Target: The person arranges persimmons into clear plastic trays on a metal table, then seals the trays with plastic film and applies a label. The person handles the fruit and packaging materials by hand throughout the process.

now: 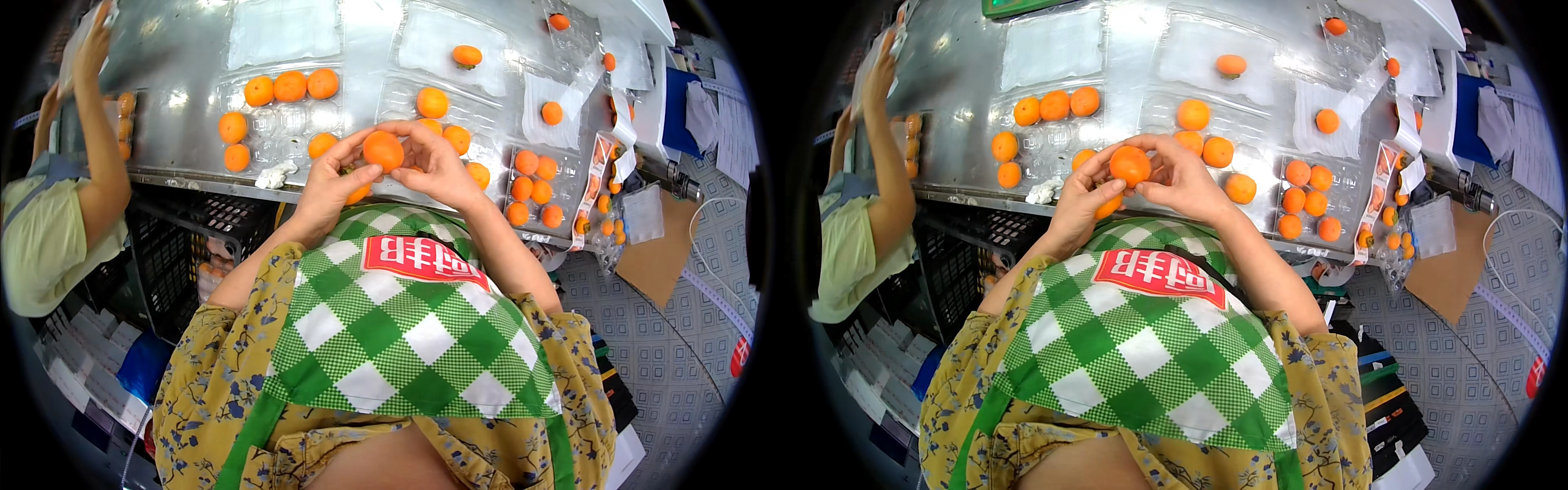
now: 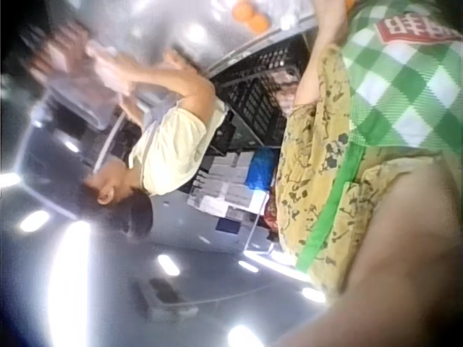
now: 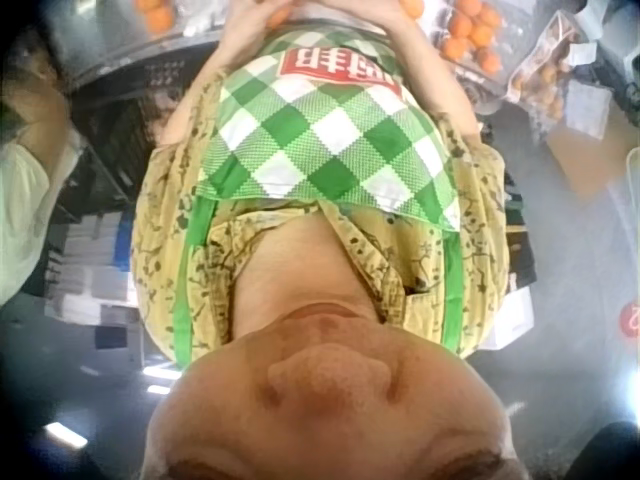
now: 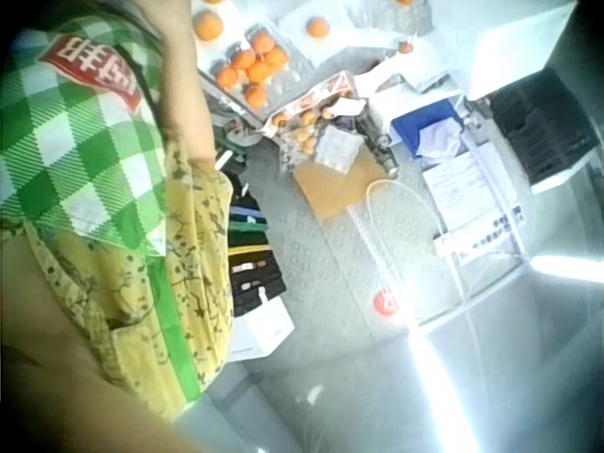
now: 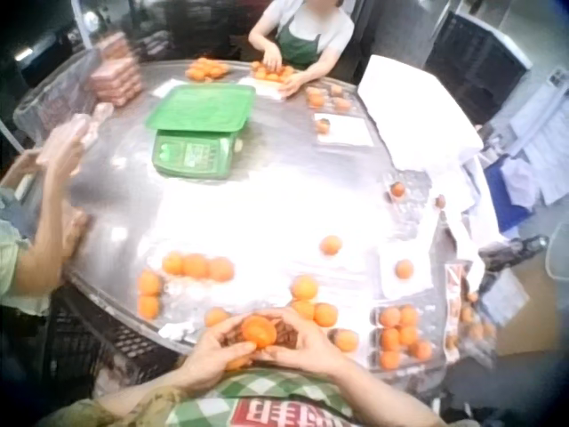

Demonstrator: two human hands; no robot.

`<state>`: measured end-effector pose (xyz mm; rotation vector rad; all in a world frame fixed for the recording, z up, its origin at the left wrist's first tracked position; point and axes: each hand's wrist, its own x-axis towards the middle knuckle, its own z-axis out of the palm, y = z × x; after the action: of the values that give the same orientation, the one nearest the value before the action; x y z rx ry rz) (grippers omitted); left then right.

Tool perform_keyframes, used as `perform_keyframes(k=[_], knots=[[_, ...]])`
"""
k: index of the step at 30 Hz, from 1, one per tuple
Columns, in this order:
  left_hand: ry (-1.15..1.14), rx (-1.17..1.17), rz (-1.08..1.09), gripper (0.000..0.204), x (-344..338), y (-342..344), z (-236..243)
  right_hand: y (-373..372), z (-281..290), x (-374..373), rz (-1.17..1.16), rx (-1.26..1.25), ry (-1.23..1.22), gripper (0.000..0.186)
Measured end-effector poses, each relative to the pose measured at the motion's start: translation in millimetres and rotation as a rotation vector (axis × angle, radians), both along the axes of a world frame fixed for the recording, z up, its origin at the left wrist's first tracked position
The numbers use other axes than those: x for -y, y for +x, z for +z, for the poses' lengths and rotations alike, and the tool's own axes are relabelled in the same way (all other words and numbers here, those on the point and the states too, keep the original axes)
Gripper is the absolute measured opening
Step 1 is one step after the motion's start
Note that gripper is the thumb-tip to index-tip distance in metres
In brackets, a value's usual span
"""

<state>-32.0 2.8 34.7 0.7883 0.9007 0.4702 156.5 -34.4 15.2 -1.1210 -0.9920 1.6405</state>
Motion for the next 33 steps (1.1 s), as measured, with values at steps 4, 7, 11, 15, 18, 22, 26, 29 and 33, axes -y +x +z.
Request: perform_keyframes(k=[4,7,11,15,18,22,26,29,33], knots=[[-0.126,0.013,0.026,0.049,1,10,2,20,-5,11,-0.187,-0.068,-0.005,0.055],[-0.275,0.035,0.014,0.045,-6,5,8,32,1,7,-0.278,-0.022,0.015,0.054],[-0.237,0.231,-0.075,0.048,-8,0,2,37,-5,13,-0.273,0.025,0.018,0.057],[-0.277,0.193,-0.090,0.047,-11,8,14,39,-5,16,-0.281,0.080,-0.012,0.058],[-0.282,0.179,-0.100,0.047,-14,11,21,56,0,13,-0.331,0.225,-0.011,0.060],[-0.251,0.154,-0.099,0.045,-18,7,24,146,8,-16,-0.508,0.658,0.033,0.061],[-0.209,0.063,-0.042,0.050,-15,10,21,266,-11,-67,-0.779,1.157,0.158,0.054],[-0.228,0.109,-0.048,0.045,-15,12,22,318,-19,-89,-0.684,1.394,0.007,0.052],[-0.218,0.069,0.000,0.051,-13,21,23,339,-33,-110,-0.536,1.548,-0.190,0.051]])
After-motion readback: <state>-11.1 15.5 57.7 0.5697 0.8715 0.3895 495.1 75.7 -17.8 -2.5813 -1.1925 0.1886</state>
